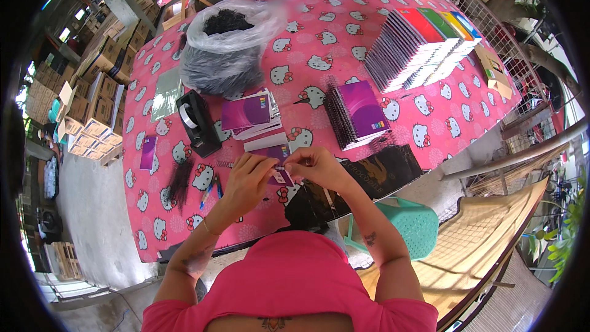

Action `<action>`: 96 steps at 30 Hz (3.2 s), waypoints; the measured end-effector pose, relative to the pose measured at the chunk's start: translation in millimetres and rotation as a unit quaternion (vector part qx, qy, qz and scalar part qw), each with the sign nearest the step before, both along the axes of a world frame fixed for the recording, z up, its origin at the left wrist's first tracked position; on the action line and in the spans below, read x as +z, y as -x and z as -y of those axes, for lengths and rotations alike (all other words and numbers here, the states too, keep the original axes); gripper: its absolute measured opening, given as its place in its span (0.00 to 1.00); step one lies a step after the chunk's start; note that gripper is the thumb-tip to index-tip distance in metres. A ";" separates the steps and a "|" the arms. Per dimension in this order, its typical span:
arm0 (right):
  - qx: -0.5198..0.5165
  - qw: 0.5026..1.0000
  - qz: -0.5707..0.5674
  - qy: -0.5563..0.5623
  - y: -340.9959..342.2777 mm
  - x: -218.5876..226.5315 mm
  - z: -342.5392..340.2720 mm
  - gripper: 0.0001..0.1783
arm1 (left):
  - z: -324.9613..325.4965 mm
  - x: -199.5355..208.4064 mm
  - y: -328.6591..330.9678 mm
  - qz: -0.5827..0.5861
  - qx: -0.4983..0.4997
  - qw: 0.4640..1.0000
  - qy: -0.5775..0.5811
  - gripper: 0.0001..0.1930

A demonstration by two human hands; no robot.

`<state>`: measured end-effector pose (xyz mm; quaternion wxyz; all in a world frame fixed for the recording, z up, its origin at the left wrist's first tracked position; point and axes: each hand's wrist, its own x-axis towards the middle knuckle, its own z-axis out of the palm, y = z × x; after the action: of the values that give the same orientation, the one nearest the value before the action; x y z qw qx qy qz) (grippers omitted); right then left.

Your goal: The person assembles spiral-bound notebooks by inserting black spiral coils into the punched holes of purple covers and pages. The person repeatedly picks up a coil, aligns it with the holes, and presses it into place, then stacks the finished notebook on the table.

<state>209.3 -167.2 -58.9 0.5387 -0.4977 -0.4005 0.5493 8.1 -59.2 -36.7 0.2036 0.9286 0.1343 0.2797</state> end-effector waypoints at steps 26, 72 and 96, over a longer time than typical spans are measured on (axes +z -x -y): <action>-0.263 0.962 0.060 -0.049 -120.0 93.2 34.7 0.32 | -9.3 70.0 -206.6 0.099 -0.052 0.977 0.180 0.18; -0.079 0.993 -0.005 -0.086 33.6 -112.2 -47.2 0.38 | 0.4 -75.8 11.6 -0.080 0.187 0.973 -0.111 0.27; -0.060 0.993 0.079 -0.059 34.9 -111.5 -54.3 0.13 | -69.9 -90.4 147.0 -0.034 0.474 0.877 -0.069 0.18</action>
<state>174.4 -112.9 -170.4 0.5658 -0.5295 -0.4432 0.4506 -138.9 10.7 -127.1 -0.0226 0.7743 0.5457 0.3196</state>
